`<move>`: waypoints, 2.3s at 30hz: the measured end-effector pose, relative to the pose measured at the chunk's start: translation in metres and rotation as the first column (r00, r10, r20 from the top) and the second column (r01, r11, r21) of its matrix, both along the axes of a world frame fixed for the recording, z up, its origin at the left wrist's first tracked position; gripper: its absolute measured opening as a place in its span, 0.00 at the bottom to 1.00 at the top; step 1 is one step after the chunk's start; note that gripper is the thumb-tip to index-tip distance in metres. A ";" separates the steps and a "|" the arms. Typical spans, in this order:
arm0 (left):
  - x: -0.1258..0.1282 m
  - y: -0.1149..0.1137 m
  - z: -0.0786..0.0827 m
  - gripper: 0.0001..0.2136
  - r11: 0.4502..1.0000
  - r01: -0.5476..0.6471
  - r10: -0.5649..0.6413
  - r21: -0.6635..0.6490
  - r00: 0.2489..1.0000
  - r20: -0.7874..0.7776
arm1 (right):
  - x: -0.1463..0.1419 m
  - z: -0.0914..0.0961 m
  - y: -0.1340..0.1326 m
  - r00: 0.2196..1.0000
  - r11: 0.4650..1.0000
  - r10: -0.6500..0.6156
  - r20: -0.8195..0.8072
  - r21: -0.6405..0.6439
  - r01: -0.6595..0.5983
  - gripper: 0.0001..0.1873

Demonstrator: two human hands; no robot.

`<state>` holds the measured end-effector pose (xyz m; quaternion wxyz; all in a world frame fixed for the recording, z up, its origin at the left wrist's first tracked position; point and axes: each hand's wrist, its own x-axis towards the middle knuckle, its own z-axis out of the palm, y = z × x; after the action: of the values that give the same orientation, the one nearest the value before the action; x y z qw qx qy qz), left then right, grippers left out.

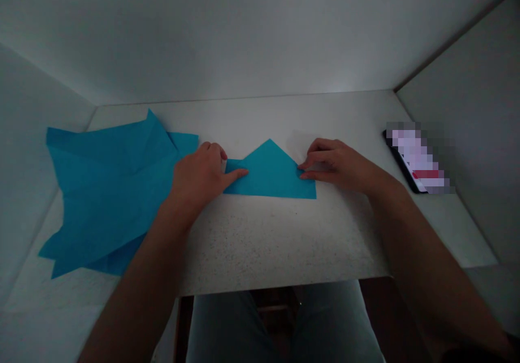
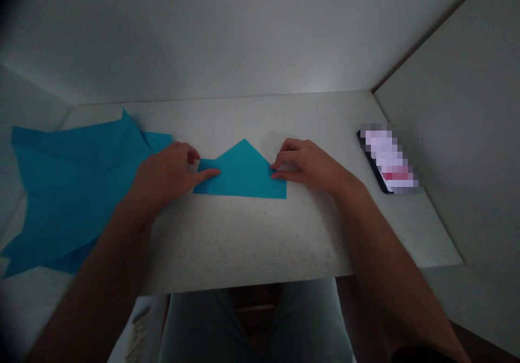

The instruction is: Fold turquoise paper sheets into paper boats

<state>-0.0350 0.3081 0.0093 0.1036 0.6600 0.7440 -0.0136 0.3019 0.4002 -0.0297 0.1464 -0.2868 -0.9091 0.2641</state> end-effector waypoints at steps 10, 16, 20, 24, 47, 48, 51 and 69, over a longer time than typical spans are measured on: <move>-0.004 -0.001 -0.001 0.23 0.999 -0.008 0.003 0.047 0.995 0.097 | 0.000 0.002 0.000 1.000 1.000 0.002 0.014 -0.011 -0.002 0.14; -0.010 0.002 -0.001 0.17 1.000 0.014 -0.016 0.015 0.988 0.153 | 0.000 0.002 0.000 1.000 1.000 0.007 0.014 -0.001 -0.007 0.15; -0.010 0.003 -0.001 0.15 1.000 0.014 -0.014 0.003 0.986 0.165 | -0.001 0.003 0.000 1.000 1.000 -0.004 0.003 -0.020 0.004 0.16; -0.010 0.003 -0.002 0.16 1.000 0.012 -0.009 -0.014 0.986 0.169 | -0.001 0.004 0.000 1.000 1.000 -0.007 0.008 -0.026 0.007 0.17; -0.009 0.004 0.003 0.10 0.986 0.167 -0.166 0.015 0.963 0.213 | -0.001 0.006 -0.001 1.000 0.999 -0.009 0.013 -0.050 0.010 0.17; -0.010 0.004 0.003 0.13 0.985 0.171 -0.171 0.017 0.963 0.210 | -0.002 0.006 -0.001 1.000 0.999 -0.008 0.014 -0.053 0.009 0.16; -0.013 0.004 0.001 0.15 0.988 0.152 -0.154 0.026 0.959 0.237 | -0.003 0.006 -0.001 1.000 0.999 -0.009 0.007 -0.048 0.010 0.17; -0.019 0.009 -0.008 0.09 0.990 0.119 -0.075 -0.078 0.903 0.422 | -0.005 0.002 -0.004 0.992 0.988 -0.120 0.028 -0.096 0.122 0.16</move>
<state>-0.0541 0.3168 0.0014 0.2930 0.6777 0.6691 0.0850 0.2970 0.3960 -0.0273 0.1378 -0.3512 -0.8777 0.2956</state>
